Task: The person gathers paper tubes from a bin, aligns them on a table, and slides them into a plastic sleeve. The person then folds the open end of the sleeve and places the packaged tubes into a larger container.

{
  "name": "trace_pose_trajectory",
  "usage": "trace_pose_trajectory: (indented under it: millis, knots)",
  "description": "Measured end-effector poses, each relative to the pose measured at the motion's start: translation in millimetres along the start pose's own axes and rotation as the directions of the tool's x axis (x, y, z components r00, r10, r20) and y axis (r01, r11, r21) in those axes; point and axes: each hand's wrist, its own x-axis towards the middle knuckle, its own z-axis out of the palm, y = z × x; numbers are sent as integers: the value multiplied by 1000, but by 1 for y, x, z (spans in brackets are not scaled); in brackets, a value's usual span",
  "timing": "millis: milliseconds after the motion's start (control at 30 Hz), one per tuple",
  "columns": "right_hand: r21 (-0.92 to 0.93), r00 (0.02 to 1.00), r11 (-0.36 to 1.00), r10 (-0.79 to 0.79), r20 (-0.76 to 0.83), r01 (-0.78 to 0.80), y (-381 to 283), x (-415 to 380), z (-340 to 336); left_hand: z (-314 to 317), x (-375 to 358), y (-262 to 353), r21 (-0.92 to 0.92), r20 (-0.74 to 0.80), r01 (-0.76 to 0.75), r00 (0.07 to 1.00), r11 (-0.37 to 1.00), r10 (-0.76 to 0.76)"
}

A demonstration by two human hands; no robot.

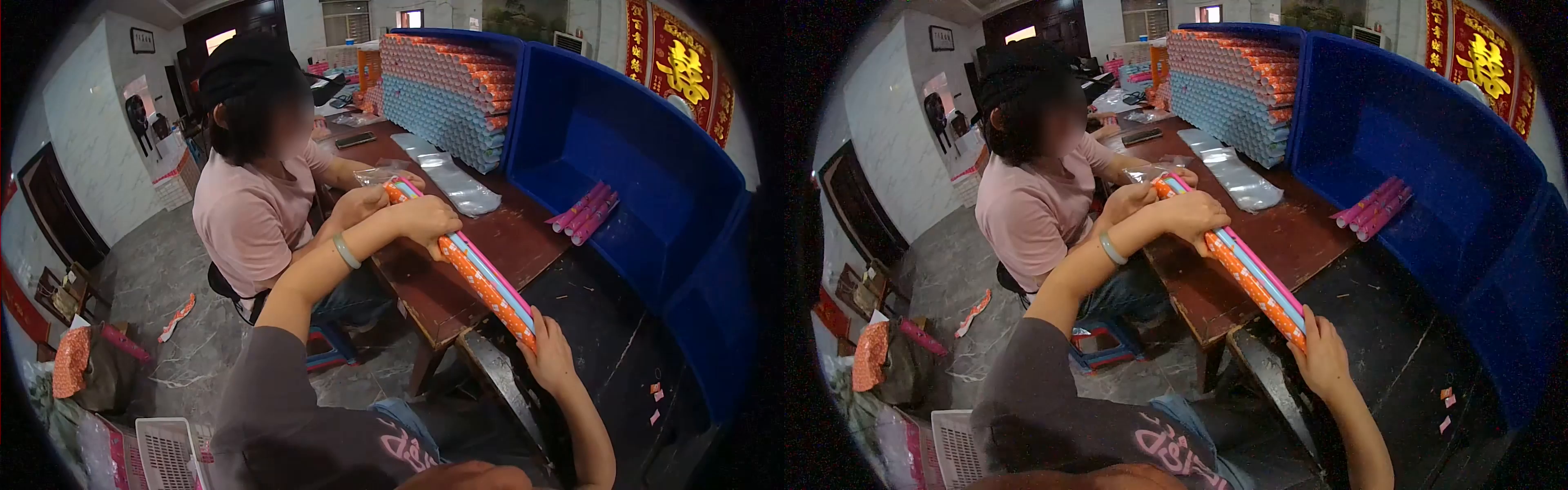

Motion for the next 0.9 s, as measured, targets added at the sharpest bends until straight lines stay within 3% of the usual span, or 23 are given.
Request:
trace_pose_trajectory:
  millis: [567, 633, 767, 900]
  knots:
    - [-27, 1000, 999, 21, 8, -21, -2, -6, -2, 18, -1, -1, -40, -58, -35, 998, 999, 32]
    - [-33, 999, 999, 29, 25, -28, -2, -6, -2, 18, -3, 0, -32, 34, 19, 999, 999, -18]
    - [-40, 999, 999, 22, 31, -21, -3, -2, -1, 13, -5, 0, -23, 75, 70, 995, 997, -68]
    - [-13, 1000, 1000, 0, 16, 0, -1, 1, 2, 17, -7, -3, -36, -23, 19, 1000, 999, -20]
